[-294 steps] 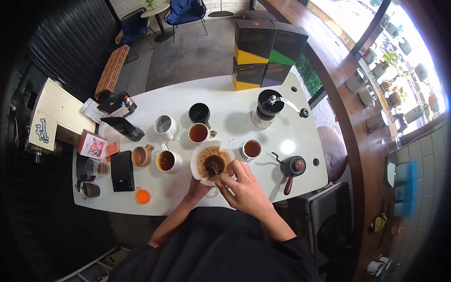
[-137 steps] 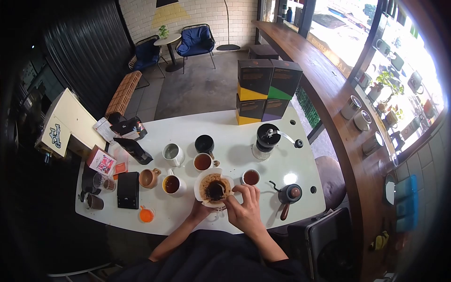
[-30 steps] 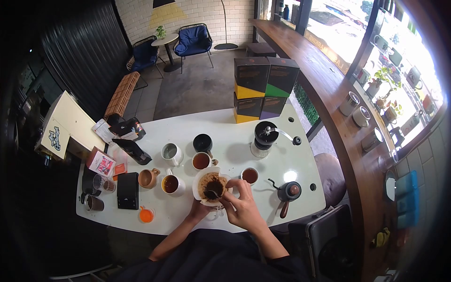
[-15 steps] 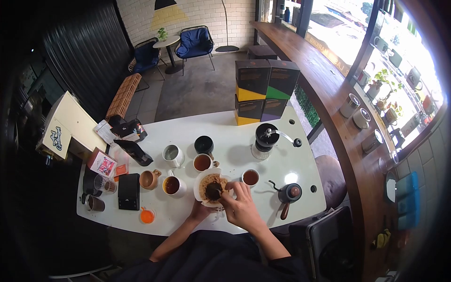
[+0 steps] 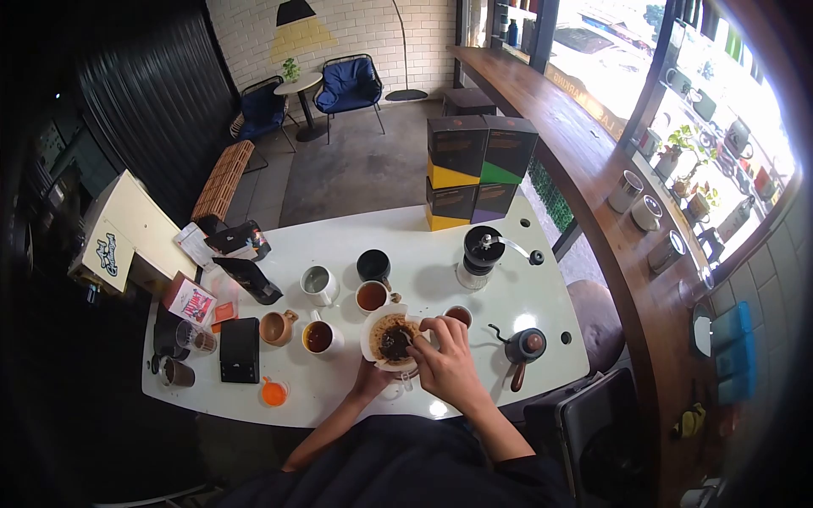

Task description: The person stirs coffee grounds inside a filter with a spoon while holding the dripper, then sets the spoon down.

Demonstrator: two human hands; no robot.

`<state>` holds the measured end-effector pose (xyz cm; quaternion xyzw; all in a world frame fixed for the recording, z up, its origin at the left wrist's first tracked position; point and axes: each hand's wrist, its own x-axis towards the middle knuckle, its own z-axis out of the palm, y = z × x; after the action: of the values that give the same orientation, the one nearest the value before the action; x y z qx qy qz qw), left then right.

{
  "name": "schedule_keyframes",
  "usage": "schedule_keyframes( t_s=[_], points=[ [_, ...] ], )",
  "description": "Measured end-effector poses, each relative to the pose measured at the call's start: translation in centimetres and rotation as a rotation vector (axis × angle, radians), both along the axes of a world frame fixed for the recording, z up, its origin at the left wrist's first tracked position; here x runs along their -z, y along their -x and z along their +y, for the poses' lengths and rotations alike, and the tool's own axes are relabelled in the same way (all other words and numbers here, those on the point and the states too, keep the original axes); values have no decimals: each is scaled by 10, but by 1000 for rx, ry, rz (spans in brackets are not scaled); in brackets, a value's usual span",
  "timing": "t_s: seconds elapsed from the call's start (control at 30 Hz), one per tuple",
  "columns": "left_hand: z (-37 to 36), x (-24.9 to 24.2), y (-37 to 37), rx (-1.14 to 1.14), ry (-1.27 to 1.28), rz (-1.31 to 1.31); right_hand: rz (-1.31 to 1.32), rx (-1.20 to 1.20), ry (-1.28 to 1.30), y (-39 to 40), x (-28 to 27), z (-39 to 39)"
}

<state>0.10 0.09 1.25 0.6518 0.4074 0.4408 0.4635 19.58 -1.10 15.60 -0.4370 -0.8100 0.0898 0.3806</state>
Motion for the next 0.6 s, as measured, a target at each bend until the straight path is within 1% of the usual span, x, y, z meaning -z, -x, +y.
schedule_keyframes(
  t_s=[0.03,0.07,0.1,0.13,0.2,0.27,0.37,0.47,0.5,0.53,0.6],
  points=[
    [2,5,2,2,-4,3,-4,30,-22,0,-3,0],
    [4,10,4,7,-61,61,-16,33,-32,0,-5,0],
    [4,6,3,13,-116,118,-18,36,-36,2,-5,-1],
    [2,2,0,14,-121,116,-43,24,4,3,-5,-1],
    [0,-9,-5,-131,-108,-63,-67,10,36,6,-8,-1],
    [1,-15,-4,-126,-107,-53,-54,-39,114,9,-9,-3],
    [1,-14,-4,-111,-54,-52,4,-77,123,6,-16,-1],
    [-3,-15,-4,-107,1,-88,-42,-93,146,7,-14,6],
    [-4,-15,-4,-115,-44,-67,-45,-90,146,7,-14,7],
    [-2,-16,-4,-120,-93,-46,-73,-80,72,8,-13,7],
    [-2,-18,-5,-121,-85,-48,-104,-55,-25,8,-13,7]
  ],
)
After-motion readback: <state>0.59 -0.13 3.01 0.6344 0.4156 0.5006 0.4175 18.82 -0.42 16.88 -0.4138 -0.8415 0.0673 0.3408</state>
